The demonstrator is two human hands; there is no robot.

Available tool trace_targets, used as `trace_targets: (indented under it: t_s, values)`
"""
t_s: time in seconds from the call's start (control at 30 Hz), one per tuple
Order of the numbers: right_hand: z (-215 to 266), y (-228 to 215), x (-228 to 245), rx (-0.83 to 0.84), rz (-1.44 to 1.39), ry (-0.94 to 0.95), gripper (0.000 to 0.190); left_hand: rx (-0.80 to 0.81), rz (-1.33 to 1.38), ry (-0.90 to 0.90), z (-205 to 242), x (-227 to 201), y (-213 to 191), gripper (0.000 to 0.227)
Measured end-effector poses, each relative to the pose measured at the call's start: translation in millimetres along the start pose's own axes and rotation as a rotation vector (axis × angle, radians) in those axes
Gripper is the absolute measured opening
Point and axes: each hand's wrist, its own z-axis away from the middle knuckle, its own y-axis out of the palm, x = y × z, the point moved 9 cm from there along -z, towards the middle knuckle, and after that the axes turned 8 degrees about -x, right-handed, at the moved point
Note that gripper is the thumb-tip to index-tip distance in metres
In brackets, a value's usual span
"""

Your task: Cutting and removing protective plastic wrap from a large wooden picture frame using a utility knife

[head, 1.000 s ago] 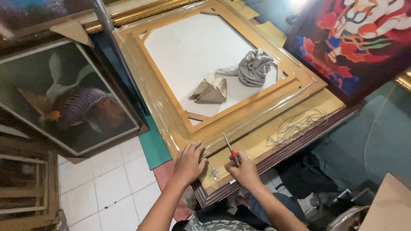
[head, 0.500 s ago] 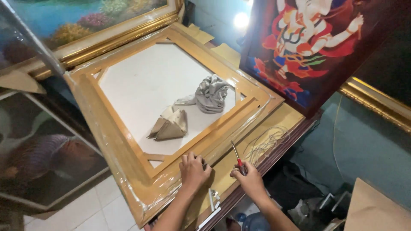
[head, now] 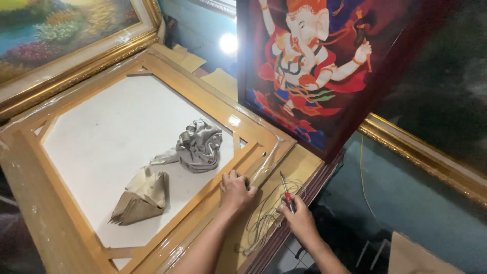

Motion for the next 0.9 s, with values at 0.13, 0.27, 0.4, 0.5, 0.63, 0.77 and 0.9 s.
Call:
trace_targets:
  t_s: [0.13,0.27,0.4,0.5,0.63,0.77,0.9]
  values:
    - [-25,-22,38,0.024,-0.044,-0.009,0.038,0.119,0.007,-0.078,-11,-1,8,0.03]
    - [-65,-36,55,-0.053,0.133,-0.189,0.043,-0.129,-0.119,0.132,-46,4,21,0.018]
    - [-89,-39,68,-0.058,0.238,-0.244,0.042,-0.33,-0.153,0.408,-56,-44,21,0.032]
    - [-70,-49,96,-0.031,0.305,-0.26,0.045,-0.315,-0.214,0.642,-52,-82,31,0.053]
    - [-105,-43,83,-0.041,0.445,-0.326,0.044,-0.197,-0.286,0.621,-64,-81,58,0.062]
    - [-117,-50,81,-0.074,0.633,-0.377,0.041,-0.239,-0.306,0.61,-59,-81,51,0.062]
    - [-110,-57,93,-0.071,0.711,-0.384,0.04,-0.241,-0.31,0.609,-60,-83,50,0.064]
